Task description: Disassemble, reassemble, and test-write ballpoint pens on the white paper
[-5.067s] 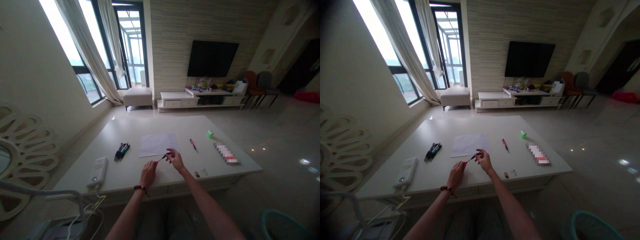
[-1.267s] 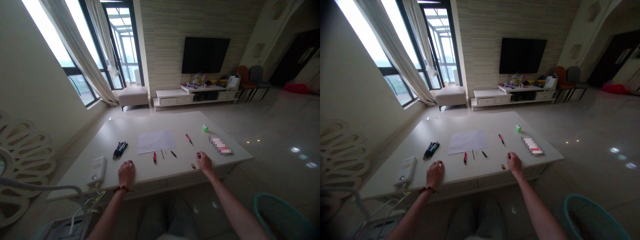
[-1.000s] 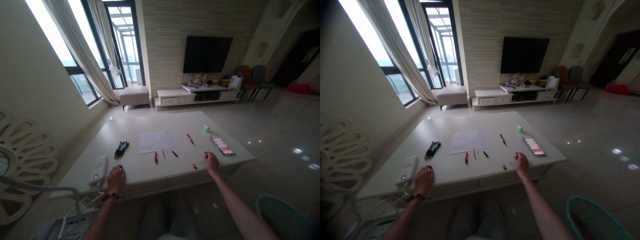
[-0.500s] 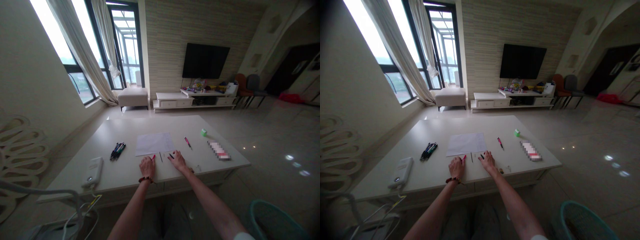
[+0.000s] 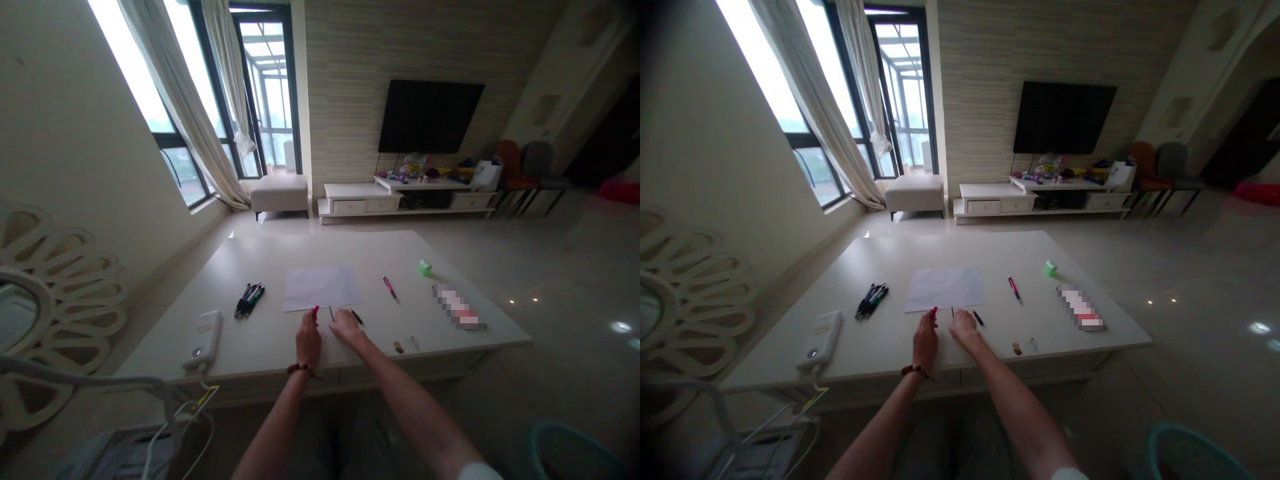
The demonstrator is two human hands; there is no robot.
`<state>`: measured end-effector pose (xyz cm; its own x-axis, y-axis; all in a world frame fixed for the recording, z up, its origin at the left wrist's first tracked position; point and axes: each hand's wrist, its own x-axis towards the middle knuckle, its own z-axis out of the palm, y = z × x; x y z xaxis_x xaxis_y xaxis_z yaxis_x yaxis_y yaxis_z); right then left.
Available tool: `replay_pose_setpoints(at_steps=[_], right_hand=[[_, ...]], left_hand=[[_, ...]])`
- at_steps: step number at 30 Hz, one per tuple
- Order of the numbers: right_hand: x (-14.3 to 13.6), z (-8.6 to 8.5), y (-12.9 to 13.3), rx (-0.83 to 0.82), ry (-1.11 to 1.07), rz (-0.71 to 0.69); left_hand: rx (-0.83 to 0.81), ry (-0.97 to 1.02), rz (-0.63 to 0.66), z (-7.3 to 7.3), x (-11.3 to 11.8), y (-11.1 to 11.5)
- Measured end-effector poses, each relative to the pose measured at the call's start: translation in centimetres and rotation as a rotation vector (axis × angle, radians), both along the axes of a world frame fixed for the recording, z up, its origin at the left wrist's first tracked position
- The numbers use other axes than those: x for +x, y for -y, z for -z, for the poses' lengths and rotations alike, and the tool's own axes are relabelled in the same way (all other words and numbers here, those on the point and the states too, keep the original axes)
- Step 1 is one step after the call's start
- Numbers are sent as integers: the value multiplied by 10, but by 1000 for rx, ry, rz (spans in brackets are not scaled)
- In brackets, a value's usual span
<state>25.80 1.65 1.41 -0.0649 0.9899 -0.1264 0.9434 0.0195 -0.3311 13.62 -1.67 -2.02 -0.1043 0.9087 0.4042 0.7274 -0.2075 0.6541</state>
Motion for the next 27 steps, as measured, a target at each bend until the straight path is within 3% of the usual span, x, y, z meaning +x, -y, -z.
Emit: replay_pose_setpoints(at_steps=[5, 9, 12, 14, 24, 27], right_hand=[[4, -9, -13, -26, -80, 28], [19, -20, -11, 116, -621, 121], [22, -29, -3, 196, -1000, 44], [19, -34, 3, 229, -1098, -36], [13, -34, 16, 303, -863, -182], [12, -34, 17, 313, -887, -182]], left_hand=[[5, -70, 10, -4, 5, 4], [-53, -93, 21, -7, 7, 5], [-65, -101, 31, -9, 7, 6], [-66, -110, 41, -10, 7, 6], [-27, -104, 89, -11, 6, 7], [-33, -97, 83, -11, 6, 7]])
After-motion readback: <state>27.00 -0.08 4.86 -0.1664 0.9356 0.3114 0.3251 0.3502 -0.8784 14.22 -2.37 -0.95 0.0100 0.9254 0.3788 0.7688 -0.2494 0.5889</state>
